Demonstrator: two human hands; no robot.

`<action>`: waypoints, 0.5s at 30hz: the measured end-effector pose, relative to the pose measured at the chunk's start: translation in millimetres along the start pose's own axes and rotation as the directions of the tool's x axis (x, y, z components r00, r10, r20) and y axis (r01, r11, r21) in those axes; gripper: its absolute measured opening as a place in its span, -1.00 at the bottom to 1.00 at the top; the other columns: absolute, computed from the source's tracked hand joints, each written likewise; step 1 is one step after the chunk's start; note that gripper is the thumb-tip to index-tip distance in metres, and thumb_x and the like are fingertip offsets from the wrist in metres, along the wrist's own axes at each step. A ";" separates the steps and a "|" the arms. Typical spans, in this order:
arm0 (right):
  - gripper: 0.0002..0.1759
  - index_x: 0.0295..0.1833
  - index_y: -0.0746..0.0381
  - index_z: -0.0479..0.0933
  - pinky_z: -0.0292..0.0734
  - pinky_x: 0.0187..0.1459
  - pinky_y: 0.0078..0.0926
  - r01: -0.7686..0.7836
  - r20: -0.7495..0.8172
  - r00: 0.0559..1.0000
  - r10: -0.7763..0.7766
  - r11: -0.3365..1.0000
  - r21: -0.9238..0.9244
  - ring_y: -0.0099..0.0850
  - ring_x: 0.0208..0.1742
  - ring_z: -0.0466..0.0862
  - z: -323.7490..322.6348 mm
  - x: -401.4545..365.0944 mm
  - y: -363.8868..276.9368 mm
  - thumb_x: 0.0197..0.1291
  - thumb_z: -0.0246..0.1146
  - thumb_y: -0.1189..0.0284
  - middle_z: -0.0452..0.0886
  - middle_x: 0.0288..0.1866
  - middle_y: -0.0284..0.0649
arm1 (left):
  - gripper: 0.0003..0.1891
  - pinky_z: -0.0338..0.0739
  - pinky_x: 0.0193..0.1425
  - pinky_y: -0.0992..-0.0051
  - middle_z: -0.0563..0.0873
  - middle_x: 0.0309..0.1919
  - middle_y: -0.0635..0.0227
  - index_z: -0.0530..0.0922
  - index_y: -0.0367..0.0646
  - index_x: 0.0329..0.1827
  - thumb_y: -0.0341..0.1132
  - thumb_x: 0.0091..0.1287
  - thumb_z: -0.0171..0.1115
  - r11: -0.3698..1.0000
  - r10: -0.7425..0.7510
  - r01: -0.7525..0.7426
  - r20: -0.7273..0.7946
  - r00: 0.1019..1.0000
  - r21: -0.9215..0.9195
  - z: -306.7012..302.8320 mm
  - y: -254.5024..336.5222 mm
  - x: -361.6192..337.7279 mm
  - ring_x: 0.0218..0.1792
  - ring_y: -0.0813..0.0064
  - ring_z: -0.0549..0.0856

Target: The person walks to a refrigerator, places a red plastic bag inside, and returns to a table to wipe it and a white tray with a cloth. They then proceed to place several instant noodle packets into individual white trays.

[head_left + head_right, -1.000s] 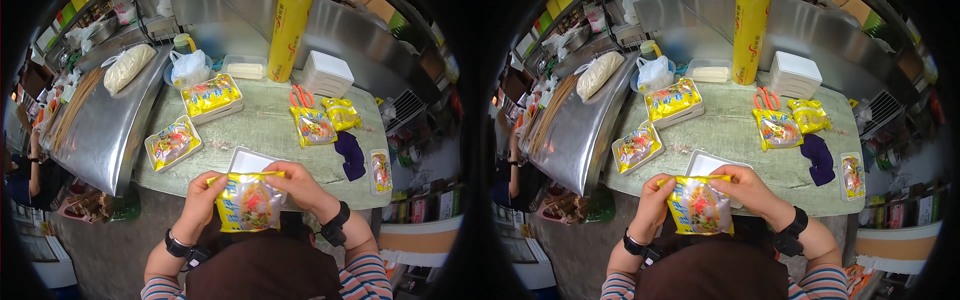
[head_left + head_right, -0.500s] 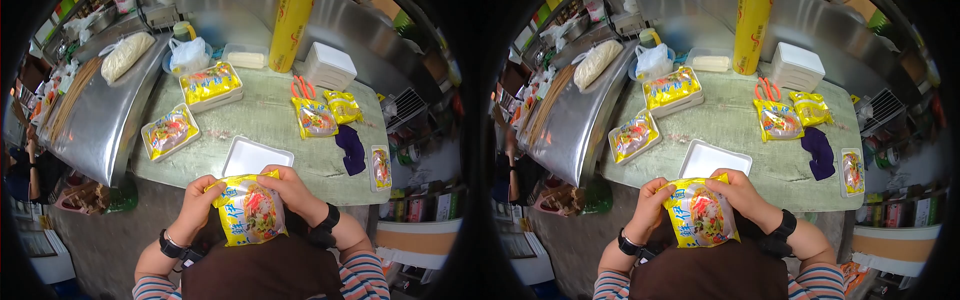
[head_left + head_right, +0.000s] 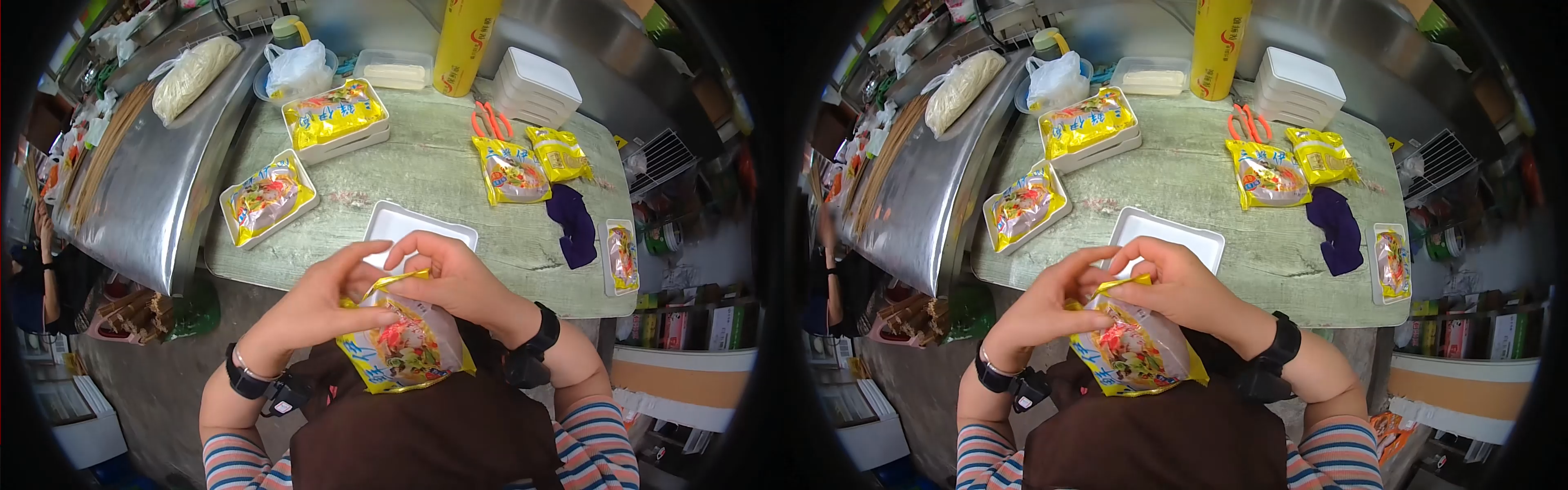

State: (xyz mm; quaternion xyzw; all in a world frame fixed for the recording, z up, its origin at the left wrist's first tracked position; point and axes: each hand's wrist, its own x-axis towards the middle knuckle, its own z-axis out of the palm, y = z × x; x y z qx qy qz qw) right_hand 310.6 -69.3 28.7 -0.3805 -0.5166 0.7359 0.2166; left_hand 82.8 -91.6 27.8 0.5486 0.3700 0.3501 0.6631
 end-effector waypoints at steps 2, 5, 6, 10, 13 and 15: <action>-0.73 0.08 0.26 0.51 0.52 -0.15 -0.71 0.135 -0.078 0.989 -0.127 0.986 0.099 -0.67 -0.16 0.64 2.4 0.2 -9.3 0.34 0.34 0.43 0.67 -0.24 -0.34 | -0.45 0.57 0.09 0.53 0.72 -0.05 0.39 0.48 -0.24 0.35 -0.39 0.30 0.45 0.987 -0.155 0.152 0.061 0.986 0.049 -1.7 2.1 6.1 -0.02 0.62 0.66; -0.72 0.08 0.29 0.54 0.55 -0.11 -0.65 0.201 -0.144 0.972 -0.184 0.972 0.118 -0.63 -0.10 0.66 -8.2 -16.3 18.9 0.36 0.34 0.38 0.70 -0.22 -0.29 | -0.57 0.59 0.05 0.55 0.73 -0.07 0.42 0.53 -0.26 0.24 -0.38 0.35 0.42 0.987 -0.110 0.089 -0.157 0.982 -0.132 -3.3 -21.1 -1.8 -0.08 0.65 0.69; -0.73 0.07 0.30 0.56 0.56 -0.10 -0.62 0.171 -0.140 0.975 -0.170 0.985 -0.009 -0.62 -0.09 0.66 -11.8 -23.0 25.7 0.37 0.34 0.38 0.70 -0.22 -0.29 | -0.62 0.60 0.05 0.56 0.74 -0.07 0.41 0.55 -0.25 0.20 -0.39 0.36 0.40 0.939 -0.112 0.004 -0.293 0.949 -0.344 -1.7 -32.6 -5.8 -0.08 0.64 0.69; -0.74 -0.12 0.34 0.66 0.52 -0.12 -0.52 0.211 -0.140 0.945 -0.294 0.880 -0.426 -0.52 -0.20 0.63 -22.9 -23.7 28.4 0.34 0.35 0.32 0.67 -0.29 -0.28 | -0.59 0.51 0.26 0.46 0.69 0.09 0.34 0.52 -0.20 0.20 -0.40 0.33 0.42 0.939 -0.172 0.114 -0.155 0.973 -0.325 6.6 -32.7 -10.6 0.10 0.56 0.63; -0.73 -0.16 0.34 0.67 0.50 -0.14 -0.50 0.217 0.013 0.972 -0.235 0.875 -0.433 -0.47 -0.24 0.62 -23.1 -16.8 21.4 0.33 0.36 0.30 0.65 -0.32 -0.26 | -0.65 0.51 0.18 0.52 0.72 -0.04 0.33 0.59 -0.25 0.14 -0.39 0.33 0.42 0.991 -0.108 0.100 -0.097 0.989 -0.092 -0.4 -36.6 -4.7 0.02 0.60 0.63; -0.76 -0.16 0.34 0.66 0.49 -0.14 -0.53 0.192 -0.004 0.977 -0.211 0.895 -0.402 -0.52 -0.23 0.60 -21.0 -13.6 23.6 0.34 0.35 0.34 0.62 -0.31 -0.30 | -0.74 0.54 0.10 0.56 0.74 -0.11 0.34 0.64 -0.25 0.05 -0.39 0.35 0.41 0.991 -0.131 0.129 -0.090 0.987 -0.027 2.9 -36.0 -5.4 -0.04 0.63 0.65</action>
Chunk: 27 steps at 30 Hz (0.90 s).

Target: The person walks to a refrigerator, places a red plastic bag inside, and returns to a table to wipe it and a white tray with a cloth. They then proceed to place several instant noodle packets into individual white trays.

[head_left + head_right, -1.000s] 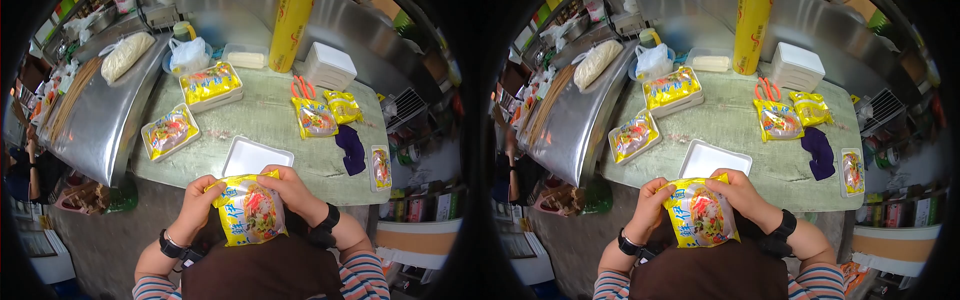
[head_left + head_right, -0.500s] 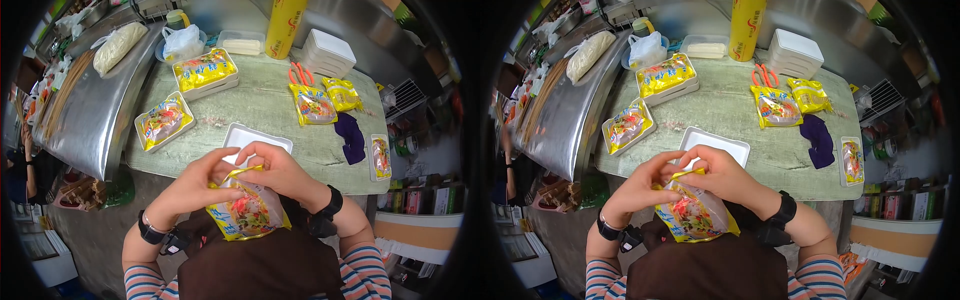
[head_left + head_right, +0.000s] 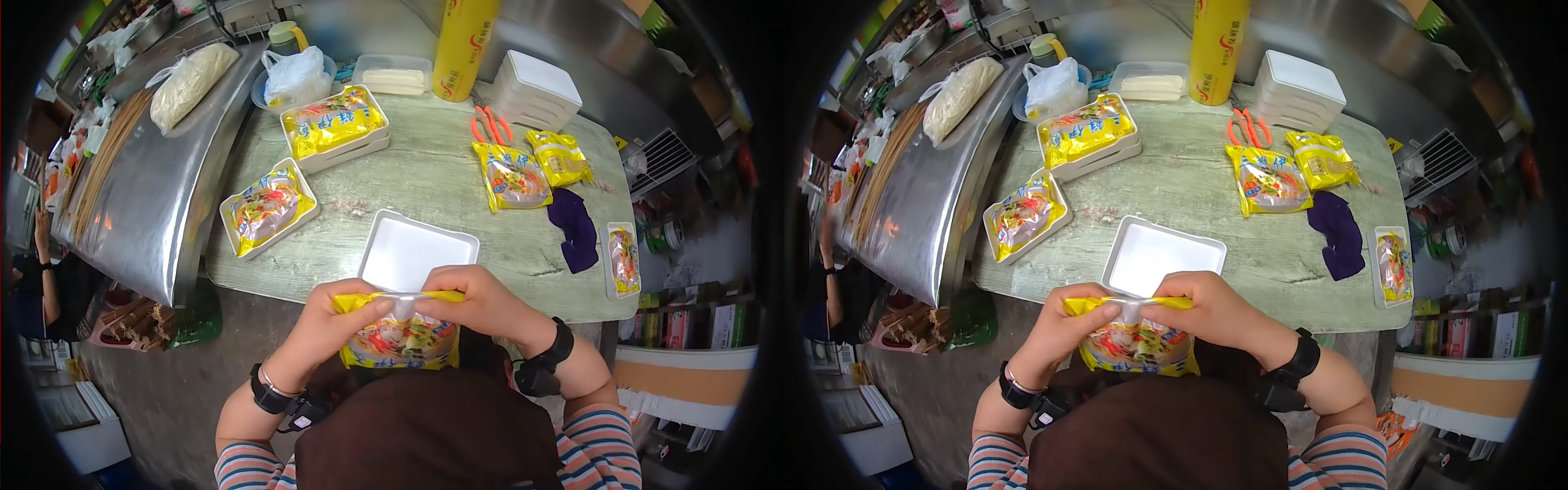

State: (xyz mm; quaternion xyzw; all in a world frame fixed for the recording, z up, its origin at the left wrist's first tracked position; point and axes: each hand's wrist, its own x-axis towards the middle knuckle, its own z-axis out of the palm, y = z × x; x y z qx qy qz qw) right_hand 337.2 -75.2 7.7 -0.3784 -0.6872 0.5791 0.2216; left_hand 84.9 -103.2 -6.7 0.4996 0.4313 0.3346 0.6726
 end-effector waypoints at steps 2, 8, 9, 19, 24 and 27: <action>-0.79 -0.16 0.35 0.65 0.47 -0.13 -0.56 -0.034 -0.013 0.999 0.034 0.999 0.029 -0.56 -0.21 0.57 0.4 0.9 5.1 0.35 0.33 0.38 0.60 -0.30 -0.34 | -0.87 0.54 -0.04 0.63 0.75 -0.24 0.38 0.68 -0.26 -0.11 -0.39 0.38 0.37 0.983 -0.175 0.169 -0.093 0.980 -0.069 6.3 1.9 -2.5 -0.14 0.69 0.64; -0.80 -0.06 0.27 0.65 0.49 -0.10 -0.53 -0.251 0.076 0.967 0.243 0.864 0.436 -0.57 -0.16 0.59 7.4 -5.7 0.6 0.37 0.28 0.36 0.64 -0.24 -0.37 | -0.93 0.53 -0.04 0.64 0.69 -0.23 0.45 0.64 -0.26 -0.17 -0.44 0.42 0.26 0.965 -0.160 0.127 -0.130 0.978 -0.231 18.1 -1.8 -14.8 -0.15 0.69 0.64; -0.81 -0.05 0.26 0.64 0.49 -0.07 -0.54 -0.249 0.106 0.969 0.225 0.862 0.442 -0.58 -0.15 0.59 8.8 -6.1 1.3 0.37 0.26 0.38 0.64 -0.22 -0.40 | -0.93 0.53 -0.04 0.64 0.69 -0.23 0.45 0.64 -0.26 -0.17 -0.44 0.42 0.26 0.964 -0.163 0.128 -0.134 0.978 -0.233 18.8 -2.9 -16.0 -0.15 0.69 0.64; -0.73 -0.12 0.21 0.65 0.49 0.07 -0.46 0.289 0.104 0.956 -0.276 0.946 -0.147 -0.34 -0.04 0.61 19.3 -13.5 10.0 0.21 0.42 0.25 0.57 -0.24 -0.23 | -0.89 0.54 0.08 0.55 0.70 -0.13 0.31 0.69 -0.33 -0.25 -0.56 0.27 0.20 0.834 -0.343 0.356 0.110 0.933 -0.421 2.6 -51.7 -25.5 -0.09 0.52 0.68; -0.69 -0.07 0.20 0.68 0.48 -0.04 -0.46 -0.065 0.169 0.983 0.073 0.997 -0.051 -0.42 -0.10 0.63 25.0 -27.3 43.1 0.19 0.48 0.23 0.65 -0.18 -0.30 | -0.77 0.55 0.19 0.48 0.70 0.00 0.26 0.65 -0.29 0.04 -0.48 0.35 0.25 0.679 -0.390 0.393 0.149 0.909 -0.620 3.2 -74.2 -37.5 0.07 0.47 0.67; -0.66 -0.14 0.20 0.69 0.47 -0.14 -0.44 -0.050 0.112 0.992 0.051 0.999 -0.005 -0.37 -0.17 0.61 27.3 -30.3 48.0 0.21 0.46 0.15 0.61 -0.23 -0.28 | -0.66 0.54 0.27 0.38 0.68 0.12 0.21 0.58 -0.25 0.19 -0.42 0.37 0.28 0.977 -0.103 0.043 -0.282 0.954 -0.211 10.6 -65.0 -39.6 0.20 0.37 0.64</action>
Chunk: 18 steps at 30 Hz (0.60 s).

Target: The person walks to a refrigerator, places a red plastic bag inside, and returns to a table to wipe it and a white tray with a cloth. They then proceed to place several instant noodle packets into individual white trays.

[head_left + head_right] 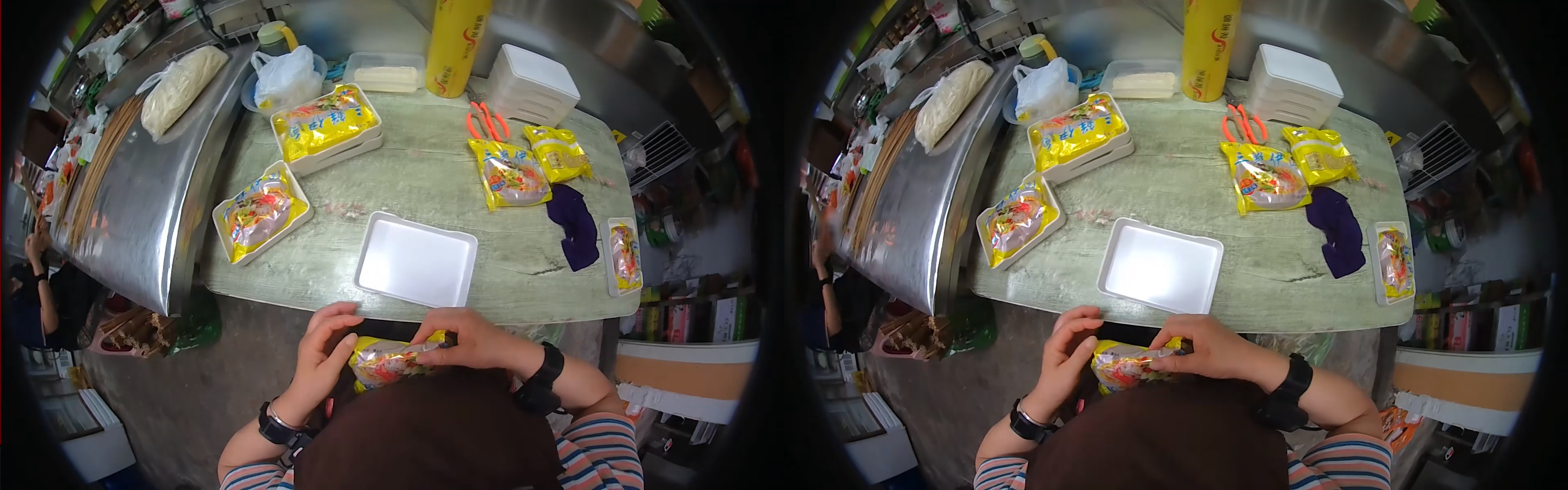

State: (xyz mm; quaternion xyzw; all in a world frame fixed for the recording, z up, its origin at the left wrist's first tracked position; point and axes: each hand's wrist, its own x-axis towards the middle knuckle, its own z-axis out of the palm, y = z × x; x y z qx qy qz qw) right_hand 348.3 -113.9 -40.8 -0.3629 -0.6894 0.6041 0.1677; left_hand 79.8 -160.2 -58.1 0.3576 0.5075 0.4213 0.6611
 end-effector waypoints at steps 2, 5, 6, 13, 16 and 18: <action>-0.66 -0.10 0.20 0.68 0.48 -0.10 -0.47 -0.005 0.012 1.000 0.005 1.000 -0.029 -0.38 -0.14 0.63 -2.4 -0.8 -2.5 0.21 0.46 0.16 0.63 -0.21 -0.28 | -0.59 0.51 0.31 0.31 0.66 0.20 0.16 0.58 -0.20 0.22 -0.36 0.32 0.36 0.647 0.418 -0.568 0.386 0.822 0.508 -3.8 30.6 -2.0 0.27 0.24 0.60; -0.64 -0.02 0.18 0.64 0.51 -0.02 -0.50 -0.019 -0.057 0.998 0.020 1.000 0.016 -0.38 -0.08 0.65 4.5 -2.1 -6.7 0.20 0.48 0.21 0.65 -0.17 -0.28 | -0.46 0.55 0.25 0.36 0.70 0.14 0.18 0.58 -0.19 0.25 -0.28 0.21 0.51 0.645 0.211 -0.485 0.472 0.856 0.591 -3.8 13.9 -6.7 0.16 0.25 0.68; -0.61 0.04 0.17 0.61 0.52 0.02 -0.50 -0.036 -0.155 0.987 0.051 0.995 0.095 -0.37 -0.05 0.66 7.4 -5.6 -5.3 0.19 0.49 0.24 0.66 -0.16 -0.28 | -0.47 0.56 0.23 0.39 0.71 0.12 0.20 0.58 -0.20 0.25 -0.29 0.22 0.51 0.729 0.124 -0.379 0.434 0.892 0.570 -6.1 9.6 -9.1 0.14 0.30 0.70; -0.47 0.11 0.16 0.57 0.58 0.02 -0.40 0.163 -0.247 0.942 -0.227 0.953 -0.256 -0.33 -0.01 0.67 8.8 -28.8 6.8 0.02 0.58 0.31 0.61 0.03 -0.22 | -0.54 0.54 0.26 0.42 0.72 0.11 0.21 0.63 -0.21 0.20 -0.43 0.22 0.51 0.936 0.074 -0.176 0.320 0.945 0.306 -9.3 -12.3 -22.0 0.17 0.42 0.67; -0.44 0.10 0.16 0.56 0.60 -0.10 -0.42 0.222 -0.246 0.925 -0.288 0.938 -0.265 -0.33 -0.12 0.68 7.7 -29.3 4.9 0.00 0.60 0.30 0.64 -0.05 -0.22 | -0.54 0.53 0.30 0.41 0.72 0.12 0.23 0.63 -0.23 0.21 -0.43 0.22 0.51 0.873 0.125 -0.275 0.359 0.925 0.404 -10.7 2.3 -15.4 0.19 0.43 0.66; -0.47 0.03 0.15 0.55 0.60 -0.19 -0.42 0.050 -0.424 0.896 -0.130 0.980 -0.195 -0.37 -0.25 0.68 -0.3 -32.9 -15.4 -0.03 0.62 0.28 0.66 -0.10 -0.25 | -0.52 0.57 0.25 0.42 0.73 0.10 0.22 0.60 -0.24 0.22 -0.46 0.22 0.50 0.864 0.172 -0.285 0.288 0.942 0.416 -1.0 34.8 -5.2 0.12 0.43 0.71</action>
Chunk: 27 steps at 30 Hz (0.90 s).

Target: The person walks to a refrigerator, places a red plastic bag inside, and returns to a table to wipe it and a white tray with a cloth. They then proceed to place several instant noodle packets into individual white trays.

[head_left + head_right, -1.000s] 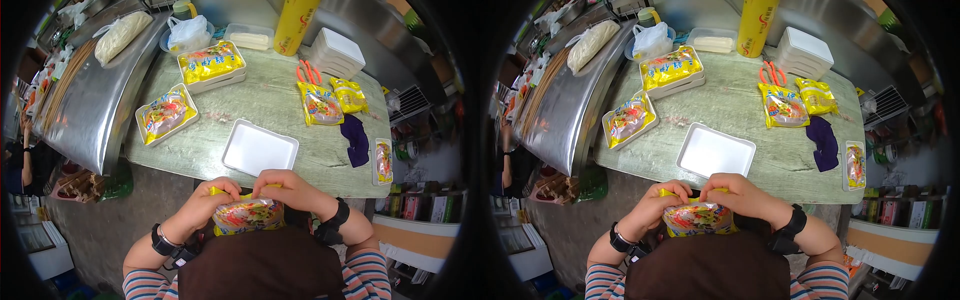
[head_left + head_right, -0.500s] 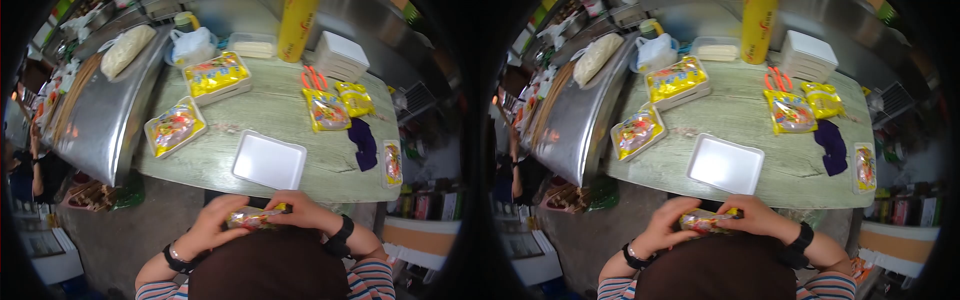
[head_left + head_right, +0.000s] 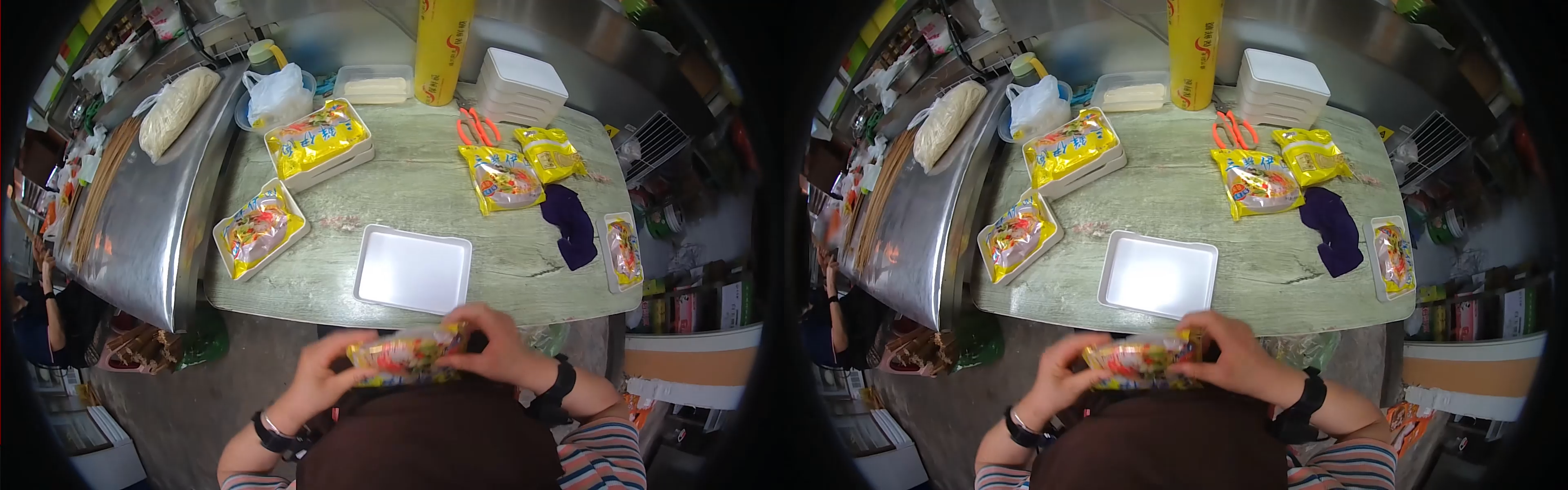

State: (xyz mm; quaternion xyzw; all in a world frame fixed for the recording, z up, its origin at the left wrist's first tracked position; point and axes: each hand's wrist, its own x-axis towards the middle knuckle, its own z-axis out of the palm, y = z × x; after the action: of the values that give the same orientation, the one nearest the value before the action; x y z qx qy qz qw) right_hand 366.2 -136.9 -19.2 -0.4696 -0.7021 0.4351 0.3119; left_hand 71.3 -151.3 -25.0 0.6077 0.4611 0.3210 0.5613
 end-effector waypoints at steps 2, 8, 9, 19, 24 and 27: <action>-0.43 0.01 0.16 0.54 0.56 -0.27 -0.47 0.156 -0.129 0.978 -0.164 0.985 -0.074 -0.44 -0.32 0.64 -14.0 21.1 -7.3 -0.08 0.64 0.27 0.66 -0.12 -0.26 | -0.36 0.58 0.23 0.41 0.70 0.11 0.25 0.44 -0.20 0.34 -0.40 0.20 0.53 0.989 0.064 -0.058 -0.037 0.997 0.133 -13.2 29.9 31.2 0.12 0.39 0.73; -0.51 0.01 0.22 0.53 0.57 -0.20 -0.42 -0.008 -0.299 0.954 -0.005 0.999 -0.043 -0.36 -0.24 0.67 -22.8 67.8 12.9 0.05 0.56 0.26 0.67 -0.17 -0.17 | -0.44 0.52 0.16 0.37 0.66 -0.01 0.21 0.40 -0.19 0.34 -0.37 0.31 0.40 0.909 0.220 -0.215 0.025 0.975 0.356 -19.3 22.8 123.3 0.08 0.36 0.66; -0.53 0.02 0.26 0.52 0.57 -0.15 -0.40 -0.035 -0.255 0.967 0.001 0.991 -0.129 -0.31 -0.18 0.69 -18.6 69.2 23.5 0.09 0.53 0.29 0.67 -0.13 -0.14 | -0.48 0.53 0.12 0.32 0.66 -0.04 0.17 0.41 -0.19 0.33 -0.35 0.34 0.37 0.893 0.159 -0.169 0.059 0.986 0.417 -18.8 16.7 129.3 0.04 0.27 0.67; -0.62 0.01 0.24 0.56 0.45 -0.07 -0.28 0.069 -0.183 0.951 -0.250 0.746 -0.663 -0.28 -0.09 0.63 3.8 68.5 34.2 0.20 0.36 0.21 0.62 -0.16 -0.22 | -0.51 0.46 0.16 0.17 0.60 0.03 0.09 0.51 -0.18 0.24 -0.36 0.21 0.33 0.344 0.422 -0.266 0.105 0.901 0.900 9.6 3.0 120.9 0.07 0.07 0.59; -0.60 0.02 0.24 0.58 0.41 -0.09 -0.35 0.076 -0.137 0.952 -0.274 0.644 -0.761 -0.38 -0.08 0.60 8.2 69.8 35.0 0.17 0.37 0.21 0.60 -0.17 -0.30 | -0.41 0.34 0.37 0.05 0.48 0.29 0.07 0.46 -0.14 0.34 -0.26 0.21 0.36 0.369 0.426 -0.280 0.106 0.898 0.886 15.0 17.5 112.0 0.32 0.01 0.46; -0.58 0.02 0.24 0.58 0.40 -0.11 -0.36 0.084 -0.117 0.951 -0.285 0.607 -0.790 -0.39 -0.10 0.60 9.3 68.5 38.4 0.16 0.38 0.20 0.59 -0.20 -0.31 | -0.33 0.23 0.49 -0.03 0.42 0.39 0.05 0.43 -0.09 0.40 -0.13 0.21 0.40 0.422 0.382 -0.387 0.227 0.896 0.819 29.8 12.8 111.0 0.42 -0.02 0.38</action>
State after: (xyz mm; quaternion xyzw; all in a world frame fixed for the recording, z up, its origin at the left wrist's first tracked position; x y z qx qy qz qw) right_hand 348.3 -69.1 -55.9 -0.5294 -0.8241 -0.0029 0.2016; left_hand 141.9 -60.0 -31.5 0.8917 0.4049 0.1726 0.1058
